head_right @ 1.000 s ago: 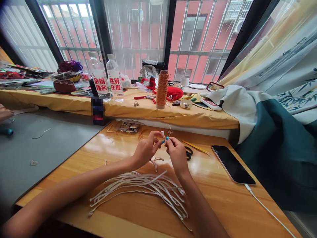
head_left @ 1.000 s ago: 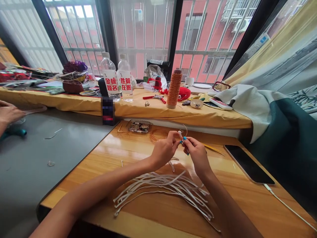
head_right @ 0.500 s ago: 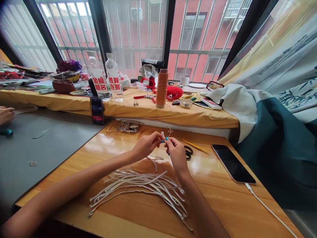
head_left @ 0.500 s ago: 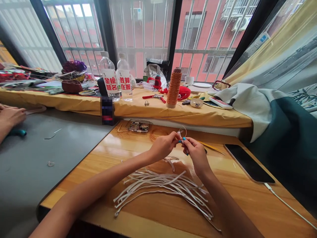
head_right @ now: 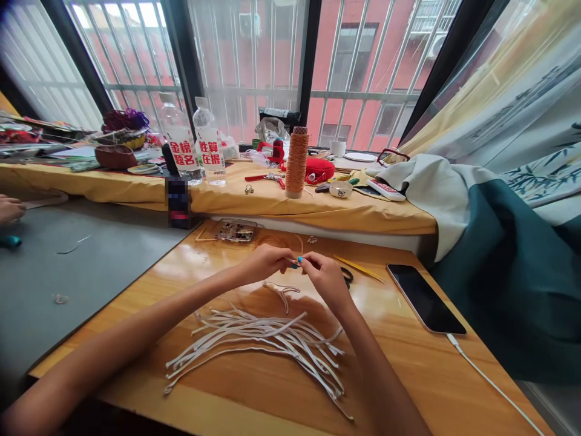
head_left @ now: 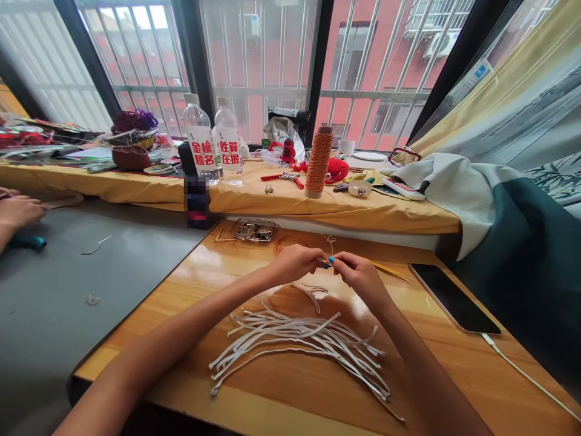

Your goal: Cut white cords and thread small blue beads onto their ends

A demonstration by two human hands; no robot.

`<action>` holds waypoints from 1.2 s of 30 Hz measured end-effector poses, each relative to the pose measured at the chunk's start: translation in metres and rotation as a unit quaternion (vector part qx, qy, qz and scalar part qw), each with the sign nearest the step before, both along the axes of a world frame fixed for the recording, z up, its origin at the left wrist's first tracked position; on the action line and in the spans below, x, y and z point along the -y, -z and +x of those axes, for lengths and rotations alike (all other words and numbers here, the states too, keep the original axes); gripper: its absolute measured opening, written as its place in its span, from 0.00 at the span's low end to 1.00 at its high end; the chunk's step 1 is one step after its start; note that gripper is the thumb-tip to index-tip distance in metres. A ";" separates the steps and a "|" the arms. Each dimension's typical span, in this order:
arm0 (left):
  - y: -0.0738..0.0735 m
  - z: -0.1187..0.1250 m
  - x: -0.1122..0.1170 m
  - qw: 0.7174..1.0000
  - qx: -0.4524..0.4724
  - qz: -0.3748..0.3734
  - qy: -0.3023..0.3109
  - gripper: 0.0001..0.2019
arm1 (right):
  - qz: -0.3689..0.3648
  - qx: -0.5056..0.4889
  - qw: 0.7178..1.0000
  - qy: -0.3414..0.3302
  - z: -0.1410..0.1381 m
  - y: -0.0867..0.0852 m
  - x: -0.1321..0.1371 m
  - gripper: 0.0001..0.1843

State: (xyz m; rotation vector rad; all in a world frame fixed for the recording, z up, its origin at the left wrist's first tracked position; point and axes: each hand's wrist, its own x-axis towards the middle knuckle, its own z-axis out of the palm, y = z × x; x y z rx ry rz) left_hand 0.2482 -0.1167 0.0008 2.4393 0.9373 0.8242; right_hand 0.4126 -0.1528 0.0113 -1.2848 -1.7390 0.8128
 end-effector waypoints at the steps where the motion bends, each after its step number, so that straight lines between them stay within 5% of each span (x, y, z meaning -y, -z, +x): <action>1: -0.001 0.000 0.000 1.000 -0.001 -0.010 0.007 0.11 | -0.022 -0.022 0.999 -0.010 0.001 0.000 -0.001 0.12; 8: -0.017 -0.001 0.001 0.978 0.079 -0.186 0.049 0.10 | -0.067 -0.312 0.948 -0.009 0.008 -0.003 -0.002 0.15; 13: -0.023 -0.001 0.002 0.937 0.153 -0.304 0.074 0.14 | -0.161 -0.309 0.931 -0.111 0.005 0.002 -0.001 0.21; 17: -0.024 -0.003 0.001 0.911 0.198 -0.355 0.067 0.17 | -0.199 -0.327 0.916 -0.123 0.003 0.013 -0.005 0.31; 23: -0.019 -0.007 -0.010 0.897 0.254 -0.362 0.012 0.19 | -0.162 -0.332 0.919 -0.141 0.005 0.016 -0.005 0.09; 27: -0.016 -0.008 -0.013 0.889 0.267 -0.372 -0.004 0.19 | -0.130 -0.179 0.968 -0.120 -0.001 0.018 -0.005 0.10; 30: -0.015 -0.008 -0.013 0.894 0.243 -0.377 0.004 0.20 | 0.006 0.056 0.996 -0.069 -0.009 0.024 -0.003 0.09; 32: -0.013 -0.009 -0.014 0.904 0.210 -0.372 0.005 0.20 | 0.118 0.190 0.973 -0.054 -0.013 0.026 0.001 0.11; 36: -0.008 -0.016 -0.020 0.951 0.109 -0.288 -0.015 0.17 | 0.268 0.385 0.882 -0.044 -0.016 0.018 0.012 0.13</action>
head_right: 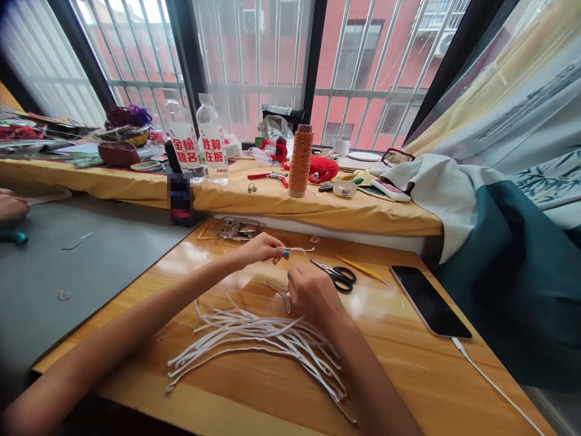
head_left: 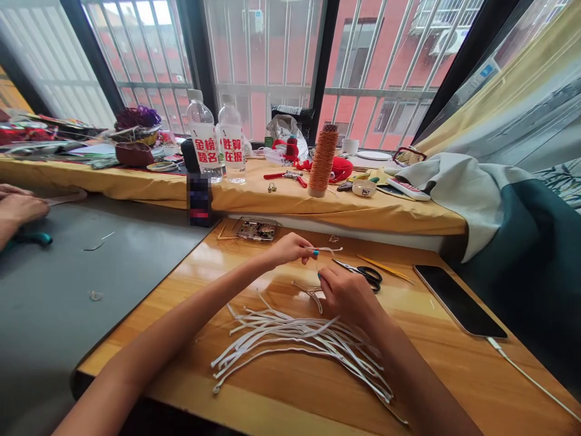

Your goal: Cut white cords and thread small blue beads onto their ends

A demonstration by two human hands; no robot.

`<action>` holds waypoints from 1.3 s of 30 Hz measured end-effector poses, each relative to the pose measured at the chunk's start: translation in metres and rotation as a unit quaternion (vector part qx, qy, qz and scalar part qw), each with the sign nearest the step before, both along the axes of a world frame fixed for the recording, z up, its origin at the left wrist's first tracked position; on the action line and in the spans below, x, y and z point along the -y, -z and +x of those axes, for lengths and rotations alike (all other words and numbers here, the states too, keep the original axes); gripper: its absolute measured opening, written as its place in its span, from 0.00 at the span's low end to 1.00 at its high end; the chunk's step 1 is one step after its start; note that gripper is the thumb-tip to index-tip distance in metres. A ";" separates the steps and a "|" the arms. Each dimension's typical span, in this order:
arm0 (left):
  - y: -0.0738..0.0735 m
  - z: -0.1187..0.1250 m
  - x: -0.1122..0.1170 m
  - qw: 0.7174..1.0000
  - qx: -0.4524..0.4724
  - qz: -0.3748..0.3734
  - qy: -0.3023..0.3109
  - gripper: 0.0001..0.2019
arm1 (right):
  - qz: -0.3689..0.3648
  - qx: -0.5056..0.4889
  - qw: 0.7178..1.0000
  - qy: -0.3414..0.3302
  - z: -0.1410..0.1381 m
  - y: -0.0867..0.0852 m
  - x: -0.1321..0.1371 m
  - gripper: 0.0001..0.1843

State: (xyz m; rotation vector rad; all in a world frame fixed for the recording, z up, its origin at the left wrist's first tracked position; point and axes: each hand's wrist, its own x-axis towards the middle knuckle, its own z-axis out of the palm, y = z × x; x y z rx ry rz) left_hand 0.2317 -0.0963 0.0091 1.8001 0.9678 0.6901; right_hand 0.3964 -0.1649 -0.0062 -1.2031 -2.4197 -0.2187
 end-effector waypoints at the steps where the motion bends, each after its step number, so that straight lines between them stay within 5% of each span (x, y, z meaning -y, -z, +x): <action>1: 0.002 -0.002 -0.002 0.999 -0.031 0.032 0.012 0.15 | 0.034 0.027 0.999 0.004 0.000 -0.003 0.002 0.13; 8: 0.006 0.002 0.008 0.934 -0.220 0.265 0.093 0.10 | 0.102 0.023 0.995 -0.007 0.008 -0.011 0.001 0.14; 13: -0.003 0.012 0.027 0.883 -0.212 0.399 0.124 0.11 | -0.005 -0.171 0.982 0.084 0.009 -0.008 -0.005 0.14; 15: -0.006 0.013 0.031 0.863 -0.212 0.445 0.112 0.12 | -0.112 -0.275 0.951 0.086 0.008 -0.010 -0.008 0.13; 18: -0.006 0.011 0.033 0.822 -0.240 0.509 0.090 0.14 | -0.303 -0.413 0.856 0.063 0.008 -0.013 -0.010 0.13; 22: -0.004 0.011 0.034 0.784 -0.257 0.561 0.072 0.13 | -0.443 -0.484 0.752 0.061 0.012 -0.016 -0.009 0.12; 25: -0.001 0.013 0.036 0.786 -0.243 0.563 0.076 0.13 | -0.502 -0.486 0.713 0.058 0.015 -0.016 -0.008 0.11; 28: 0.000 0.014 0.037 0.822 -0.210 0.524 0.083 0.13 | -0.521 -0.493 0.696 0.044 0.014 -0.015 -0.009 0.09; 30: 0.000 0.015 0.036 0.859 -0.168 0.478 0.073 0.12 | -0.478 -0.510 0.712 0.071 0.012 -0.014 -0.011 0.09; 34: -0.004 0.015 0.032 0.932 -0.081 0.351 0.036 0.10 | -0.277 -0.502 0.816 0.078 0.006 -0.013 -0.012 0.14; 39: -0.006 0.012 0.031 0.968 -0.035 0.248 0.011 0.09 | -0.203 -0.369 0.906 0.048 0.004 -0.014 -0.007 0.17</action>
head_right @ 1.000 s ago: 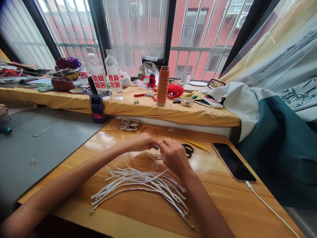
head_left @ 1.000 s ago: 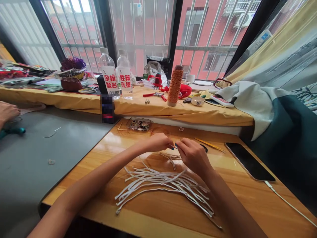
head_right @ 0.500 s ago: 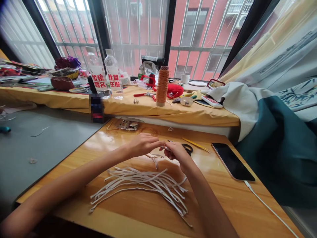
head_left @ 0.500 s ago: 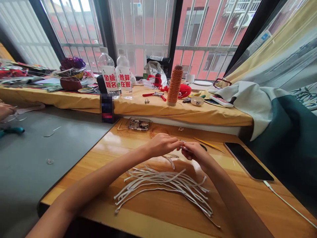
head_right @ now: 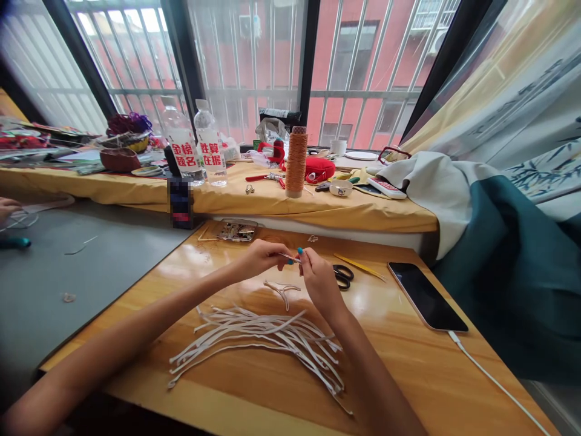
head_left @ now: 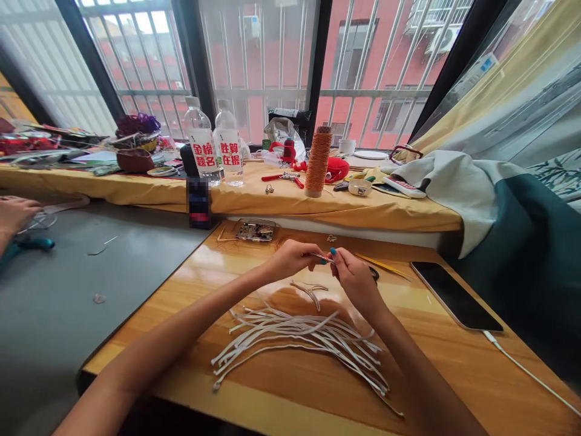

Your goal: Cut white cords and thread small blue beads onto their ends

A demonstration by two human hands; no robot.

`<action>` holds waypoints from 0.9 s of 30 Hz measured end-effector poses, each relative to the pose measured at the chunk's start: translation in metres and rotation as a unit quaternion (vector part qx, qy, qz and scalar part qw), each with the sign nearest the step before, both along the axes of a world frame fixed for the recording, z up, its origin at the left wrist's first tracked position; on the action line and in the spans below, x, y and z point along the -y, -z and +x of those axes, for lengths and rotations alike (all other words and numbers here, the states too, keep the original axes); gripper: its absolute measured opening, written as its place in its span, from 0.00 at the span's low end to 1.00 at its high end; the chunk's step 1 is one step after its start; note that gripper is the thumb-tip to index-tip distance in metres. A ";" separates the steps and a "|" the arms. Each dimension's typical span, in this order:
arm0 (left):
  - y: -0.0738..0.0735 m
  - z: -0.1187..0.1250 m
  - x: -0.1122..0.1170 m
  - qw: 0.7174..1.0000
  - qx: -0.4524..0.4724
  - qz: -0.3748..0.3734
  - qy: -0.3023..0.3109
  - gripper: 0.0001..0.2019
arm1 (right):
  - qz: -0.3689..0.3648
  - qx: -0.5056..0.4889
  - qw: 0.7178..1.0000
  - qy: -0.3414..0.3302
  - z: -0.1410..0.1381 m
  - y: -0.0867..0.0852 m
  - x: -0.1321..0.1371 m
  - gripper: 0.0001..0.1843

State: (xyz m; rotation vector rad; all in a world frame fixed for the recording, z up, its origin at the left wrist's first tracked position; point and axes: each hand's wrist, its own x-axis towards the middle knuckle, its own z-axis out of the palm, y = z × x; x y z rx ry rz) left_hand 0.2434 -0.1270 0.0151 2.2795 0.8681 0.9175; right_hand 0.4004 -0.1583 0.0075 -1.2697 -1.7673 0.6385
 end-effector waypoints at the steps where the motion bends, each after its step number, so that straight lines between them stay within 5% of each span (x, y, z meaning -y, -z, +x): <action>1: 0.000 0.000 0.000 1.000 0.003 -0.013 -0.001 0.09 | 0.017 0.014 1.000 0.018 0.000 0.000 0.001 0.16; 4: 0.002 0.000 0.000 0.998 0.021 -0.052 0.004 0.09 | 0.028 -0.025 0.999 0.029 0.000 0.003 0.000 0.11; 8: 0.004 0.001 -0.002 0.992 0.056 -0.109 0.005 0.10 | -0.051 -0.166 0.984 -0.034 -0.001 0.003 -0.002 0.16; 15: 0.002 0.001 -0.006 0.955 0.138 -0.261 0.017 0.14 | -0.193 -0.389 0.887 -0.157 0.004 -0.004 -0.003 0.31; 22: -0.002 0.002 -0.003 0.926 0.192 -0.323 0.029 0.18 | -0.226 -0.420 0.863 -0.165 0.004 0.006 -0.006 0.29; 27: -0.001 0.000 -0.007 0.928 0.201 -0.313 0.011 0.19 | -0.238 -0.383 0.878 -0.159 -0.004 0.018 -0.007 0.14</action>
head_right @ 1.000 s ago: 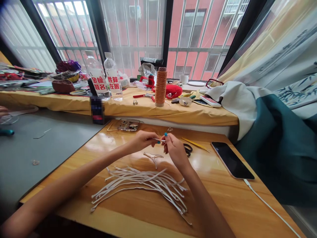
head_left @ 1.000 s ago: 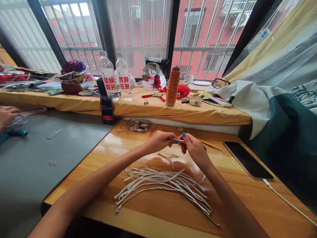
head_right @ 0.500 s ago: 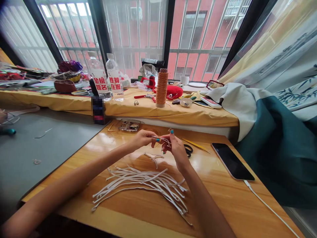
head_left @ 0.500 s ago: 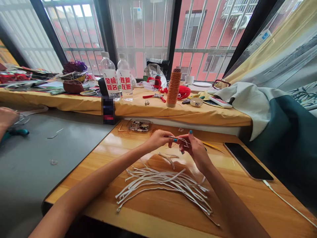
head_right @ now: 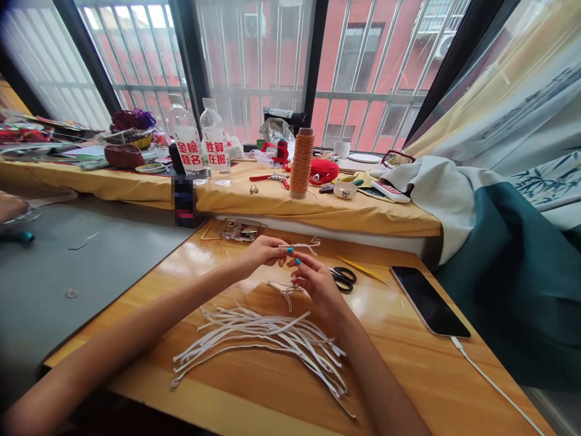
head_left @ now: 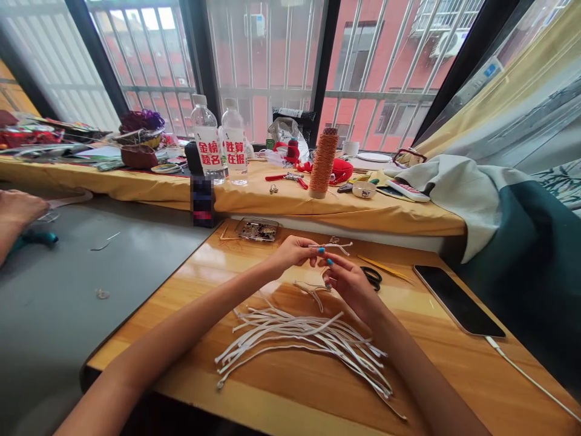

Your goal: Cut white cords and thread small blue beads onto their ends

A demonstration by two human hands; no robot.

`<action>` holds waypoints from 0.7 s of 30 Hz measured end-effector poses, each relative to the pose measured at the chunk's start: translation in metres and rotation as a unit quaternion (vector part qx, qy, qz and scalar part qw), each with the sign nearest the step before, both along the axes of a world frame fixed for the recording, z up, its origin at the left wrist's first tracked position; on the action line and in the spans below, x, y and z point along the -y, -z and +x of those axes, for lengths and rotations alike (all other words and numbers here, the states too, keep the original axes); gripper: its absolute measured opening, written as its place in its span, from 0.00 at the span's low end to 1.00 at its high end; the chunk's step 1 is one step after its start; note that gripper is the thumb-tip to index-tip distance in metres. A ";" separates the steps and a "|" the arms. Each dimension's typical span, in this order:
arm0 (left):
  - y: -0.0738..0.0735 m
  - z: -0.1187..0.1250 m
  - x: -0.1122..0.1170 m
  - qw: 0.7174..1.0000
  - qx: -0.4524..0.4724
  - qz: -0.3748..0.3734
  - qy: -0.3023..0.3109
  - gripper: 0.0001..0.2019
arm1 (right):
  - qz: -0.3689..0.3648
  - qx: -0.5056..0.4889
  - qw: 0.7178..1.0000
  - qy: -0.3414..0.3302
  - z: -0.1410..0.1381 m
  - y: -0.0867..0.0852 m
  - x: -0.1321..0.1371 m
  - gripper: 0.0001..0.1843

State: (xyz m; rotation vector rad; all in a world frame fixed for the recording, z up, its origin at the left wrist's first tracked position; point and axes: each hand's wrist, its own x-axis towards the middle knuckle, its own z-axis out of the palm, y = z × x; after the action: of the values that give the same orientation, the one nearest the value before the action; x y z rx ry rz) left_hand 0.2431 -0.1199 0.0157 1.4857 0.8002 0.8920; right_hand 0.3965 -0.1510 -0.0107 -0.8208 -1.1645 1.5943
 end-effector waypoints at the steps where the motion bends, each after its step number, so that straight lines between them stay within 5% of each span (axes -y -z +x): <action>1: 0.001 -0.001 -0.002 1.000 -0.012 0.011 -0.004 0.19 | 0.010 0.031 0.999 0.002 -0.001 0.002 0.000 0.13; 3: 0.005 -0.004 -0.007 0.996 -0.060 0.055 -0.022 0.18 | 0.058 0.138 0.988 0.023 -0.003 0.004 0.001 0.12; 5: 0.011 -0.007 -0.012 0.979 -0.145 0.134 -0.058 0.15 | 0.169 0.316 0.931 0.071 -0.004 0.003 0.004 0.13; 8: 0.019 -0.009 -0.015 0.911 -0.298 0.270 -0.097 0.11 | 0.379 0.582 0.711 0.113 -0.004 -0.001 0.011 0.09; 10: 0.023 -0.009 -0.012 0.858 -0.379 0.337 -0.079 0.11 | 0.467 0.662 0.573 0.128 -0.002 -0.004 0.015 0.10; 11: 0.023 -0.008 -0.010 0.835 -0.406 0.366 -0.059 0.11 | 0.491 0.678 0.529 0.139 -0.001 -0.005 0.015 0.11; 13: 0.023 -0.006 -0.004 0.800 -0.431 0.418 -0.010 0.11 | 0.516 0.684 0.489 0.164 0.004 -0.007 0.013 0.12; 15: 0.020 -0.004 0.002 0.777 -0.427 0.462 0.018 0.11 | 0.515 0.671 0.505 0.172 0.009 -0.007 0.009 0.12; 16: 0.019 -0.003 0.005 0.767 -0.423 0.482 0.014 0.11 | 0.503 0.655 0.538 0.170 0.012 -0.007 0.006 0.12; 21: 0.019 -0.003 0.011 0.686 -0.415 0.593 -0.070 0.13 | 0.359 0.467 0.798 0.129 0.021 -0.008 -0.007 0.12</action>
State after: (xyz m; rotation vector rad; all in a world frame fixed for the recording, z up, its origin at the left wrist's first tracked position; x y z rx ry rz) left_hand 0.2397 -0.1310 -0.0034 3.1762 1.0213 0.8399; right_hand 0.4171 -0.1439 -0.0023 -1.1900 -2.0491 0.3368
